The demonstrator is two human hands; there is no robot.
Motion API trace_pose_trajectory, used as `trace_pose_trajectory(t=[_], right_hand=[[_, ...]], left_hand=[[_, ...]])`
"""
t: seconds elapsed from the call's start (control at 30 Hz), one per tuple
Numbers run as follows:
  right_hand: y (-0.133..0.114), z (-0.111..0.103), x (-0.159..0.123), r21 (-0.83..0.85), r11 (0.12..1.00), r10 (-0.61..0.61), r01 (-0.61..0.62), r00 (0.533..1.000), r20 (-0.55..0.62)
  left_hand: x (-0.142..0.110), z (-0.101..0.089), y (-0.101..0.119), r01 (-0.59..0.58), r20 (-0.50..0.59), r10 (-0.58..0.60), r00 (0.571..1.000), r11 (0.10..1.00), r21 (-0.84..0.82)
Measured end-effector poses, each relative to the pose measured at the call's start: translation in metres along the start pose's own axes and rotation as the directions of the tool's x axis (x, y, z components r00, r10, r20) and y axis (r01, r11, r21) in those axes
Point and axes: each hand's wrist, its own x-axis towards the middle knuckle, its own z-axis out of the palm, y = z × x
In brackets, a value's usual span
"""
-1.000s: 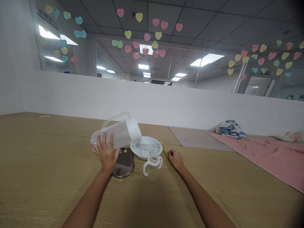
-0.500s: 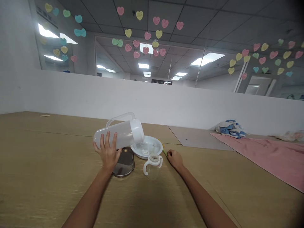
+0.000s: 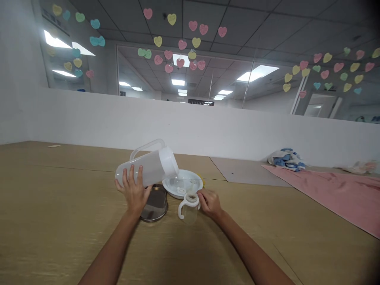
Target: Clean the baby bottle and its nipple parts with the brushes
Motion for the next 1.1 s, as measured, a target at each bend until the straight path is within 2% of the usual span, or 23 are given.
trace_pose_trajectory(t=[0.2,0.37,0.53,0.83,1.1], right_hand=[[0.000,0.000,0.000,-0.030,0.999,0.045,-0.046,0.998,-0.042],[0.000,0.001,0.000,-0.027,0.998,-0.059,0.060,0.998,0.029],[0.001,0.004,0.001,-0.100,0.988,-0.120,0.119,0.993,-0.006],[0.005,0.003,0.001,-0.136,0.977,-0.165,0.165,0.986,0.006],[0.004,-0.001,0.001,-0.157,0.969,-0.196,0.192,0.981,-0.008]], left_hand=[[0.001,0.002,0.003,0.034,-0.048,-0.035,0.998,0.999,-0.041],[-0.001,0.007,0.002,0.057,-0.031,-0.063,0.998,0.987,-0.153],[-0.004,0.011,-0.001,-0.033,-0.022,0.029,0.999,0.978,-0.207],[-0.006,0.015,-0.005,-0.216,-0.089,0.206,0.975,0.968,-0.126],[-0.007,0.014,-0.006,-0.240,-0.098,0.232,0.968,0.968,-0.079]])
